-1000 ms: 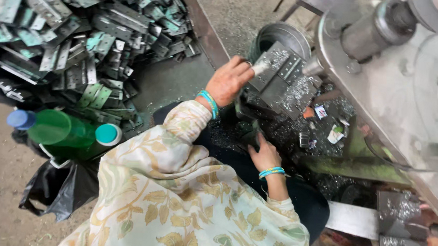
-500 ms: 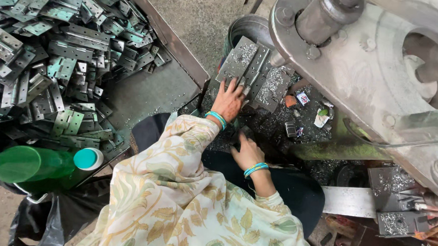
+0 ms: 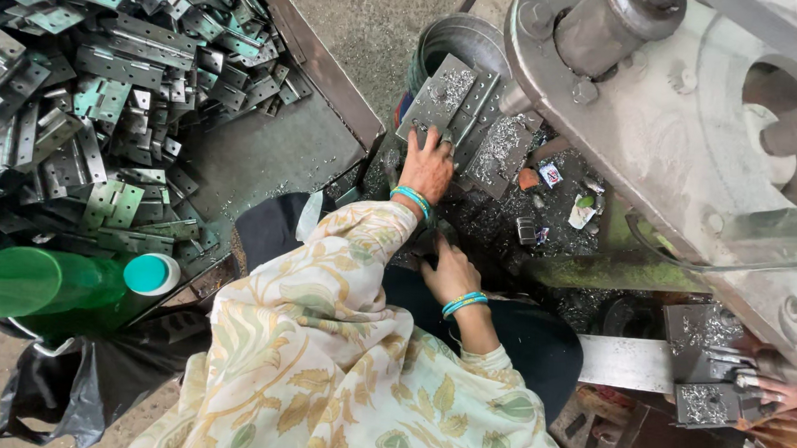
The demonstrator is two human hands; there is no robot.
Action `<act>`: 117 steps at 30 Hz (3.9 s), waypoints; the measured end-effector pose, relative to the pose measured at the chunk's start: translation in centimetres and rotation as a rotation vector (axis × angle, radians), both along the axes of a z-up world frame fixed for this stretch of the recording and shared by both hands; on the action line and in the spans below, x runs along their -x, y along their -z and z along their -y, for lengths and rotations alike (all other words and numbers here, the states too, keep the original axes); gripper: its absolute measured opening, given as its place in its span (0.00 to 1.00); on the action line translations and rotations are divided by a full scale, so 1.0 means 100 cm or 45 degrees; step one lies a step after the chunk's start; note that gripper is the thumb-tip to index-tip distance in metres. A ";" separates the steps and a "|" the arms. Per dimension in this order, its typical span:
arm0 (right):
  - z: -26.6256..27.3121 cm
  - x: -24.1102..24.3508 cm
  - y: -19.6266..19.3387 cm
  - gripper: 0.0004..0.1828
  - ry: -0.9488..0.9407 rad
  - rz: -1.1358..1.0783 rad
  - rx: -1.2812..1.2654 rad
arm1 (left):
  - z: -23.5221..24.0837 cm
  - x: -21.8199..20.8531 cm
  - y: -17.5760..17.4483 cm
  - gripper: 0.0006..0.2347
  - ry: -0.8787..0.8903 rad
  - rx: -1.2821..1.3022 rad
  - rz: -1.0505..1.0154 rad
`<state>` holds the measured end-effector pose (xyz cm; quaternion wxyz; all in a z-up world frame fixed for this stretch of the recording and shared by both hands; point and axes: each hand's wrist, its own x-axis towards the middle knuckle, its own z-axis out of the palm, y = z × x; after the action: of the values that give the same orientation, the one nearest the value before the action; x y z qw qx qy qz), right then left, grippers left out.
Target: The person picks up metal parts from a bin and places them one by one into a press machine, then sets the processed parts into a separate container.
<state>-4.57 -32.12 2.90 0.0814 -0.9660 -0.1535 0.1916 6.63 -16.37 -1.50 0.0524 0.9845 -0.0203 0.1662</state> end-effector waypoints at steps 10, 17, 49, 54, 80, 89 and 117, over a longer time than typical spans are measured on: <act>0.006 0.049 0.088 0.54 0.106 0.008 -0.033 | -0.007 0.003 0.008 0.16 -0.024 0.095 0.160; 0.032 -0.001 0.068 0.43 -0.041 0.121 0.003 | -0.001 -0.029 0.006 0.13 -0.008 0.119 0.002; 0.030 0.018 0.101 0.24 0.072 -0.037 -0.086 | 0.002 -0.093 0.011 0.13 0.003 0.118 -0.107; 0.032 0.026 0.133 0.26 0.074 -0.121 -0.168 | -0.002 -0.092 0.020 0.14 -0.008 0.100 0.076; 0.000 0.008 -0.019 0.25 -0.022 -0.099 -0.052 | 0.001 -0.095 0.006 0.18 0.000 0.013 -0.040; -0.004 -0.003 -0.025 0.26 -0.074 -0.025 0.029 | -0.025 0.026 -0.015 0.18 0.214 0.048 -0.070; 0.035 -0.112 -0.013 0.14 0.320 0.546 -1.557 | -0.039 0.005 -0.031 0.18 -0.052 1.170 -0.087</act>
<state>6.68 -35.59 4.23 0.6049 -0.7729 -0.1334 -0.1377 6.09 -12.51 1.57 0.4808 0.8643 0.0766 0.1263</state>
